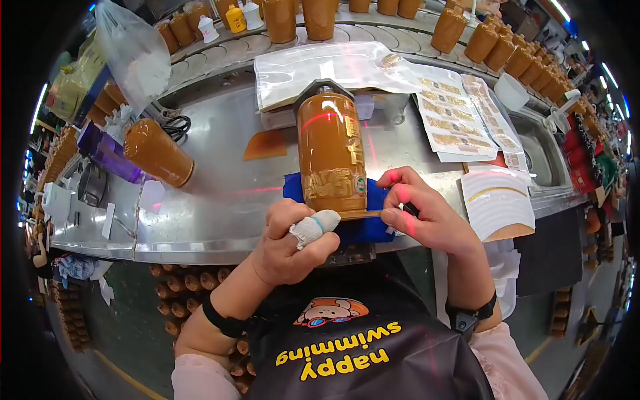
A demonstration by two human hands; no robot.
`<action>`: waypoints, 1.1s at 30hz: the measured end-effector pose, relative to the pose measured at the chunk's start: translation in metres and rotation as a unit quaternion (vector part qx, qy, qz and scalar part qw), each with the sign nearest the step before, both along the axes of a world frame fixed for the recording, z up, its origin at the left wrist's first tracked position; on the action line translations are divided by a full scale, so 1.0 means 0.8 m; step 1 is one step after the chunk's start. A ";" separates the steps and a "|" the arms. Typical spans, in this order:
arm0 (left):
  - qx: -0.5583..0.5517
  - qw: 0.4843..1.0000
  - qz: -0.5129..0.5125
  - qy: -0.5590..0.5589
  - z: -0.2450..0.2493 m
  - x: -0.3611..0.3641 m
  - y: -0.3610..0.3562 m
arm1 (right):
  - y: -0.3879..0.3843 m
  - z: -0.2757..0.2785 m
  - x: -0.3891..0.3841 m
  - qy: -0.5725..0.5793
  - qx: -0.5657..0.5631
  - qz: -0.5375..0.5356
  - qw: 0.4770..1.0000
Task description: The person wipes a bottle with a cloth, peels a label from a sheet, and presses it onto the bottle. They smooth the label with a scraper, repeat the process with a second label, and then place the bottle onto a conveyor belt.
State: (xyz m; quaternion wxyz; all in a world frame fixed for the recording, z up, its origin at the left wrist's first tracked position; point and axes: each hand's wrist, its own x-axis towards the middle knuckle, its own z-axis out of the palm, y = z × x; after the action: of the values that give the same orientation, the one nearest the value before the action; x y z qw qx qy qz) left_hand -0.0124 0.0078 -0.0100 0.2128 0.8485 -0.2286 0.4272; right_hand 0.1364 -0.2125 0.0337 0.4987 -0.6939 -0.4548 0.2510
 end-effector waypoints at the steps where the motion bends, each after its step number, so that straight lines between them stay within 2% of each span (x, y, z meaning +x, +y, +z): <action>1: 0.004 1.000 -0.004 0.001 0.002 0.002 -0.001 | -0.001 0.000 0.000 0.018 -0.004 -0.003 1.000; 4: 0.087 0.996 -0.001 0.005 0.022 0.009 -0.003 | -0.003 -0.002 0.001 0.032 -0.007 -0.007 0.999; 10: 0.167 0.986 -0.010 0.011 0.027 0.020 -0.006 | -0.004 -0.002 0.003 0.034 -0.020 -0.013 0.999; 16: 0.227 0.973 0.034 -0.014 0.022 0.025 -0.014 | -0.004 -0.012 0.006 0.036 -0.002 -0.004 0.999; 19: 0.185 0.983 0.004 0.014 0.018 0.024 -0.010 | -0.002 -0.010 0.004 0.083 -0.013 -0.011 0.996; 22: 0.094 0.995 0.010 0.029 0.004 0.015 -0.008 | -0.004 -0.012 0.008 0.071 -0.008 0.006 0.997; 25: 0.075 0.996 0.031 0.028 -0.004 0.008 -0.008 | -0.005 -0.016 0.010 0.063 -0.005 0.009 0.998; 31: 0.187 0.982 0.023 0.006 0.019 0.023 -0.012 | -0.005 -0.019 0.012 0.083 0.004 0.013 0.996; 33: 0.158 0.987 0.003 0.005 0.015 0.025 -0.010 | -0.005 -0.017 0.012 0.084 0.000 0.015 0.996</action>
State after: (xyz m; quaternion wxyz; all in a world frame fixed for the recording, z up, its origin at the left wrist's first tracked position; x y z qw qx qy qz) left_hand 0.0080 0.0001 0.0018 0.0756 0.8744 -0.2898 0.3818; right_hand 0.1456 -0.2166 0.0198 0.5317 -0.6632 -0.4215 0.3158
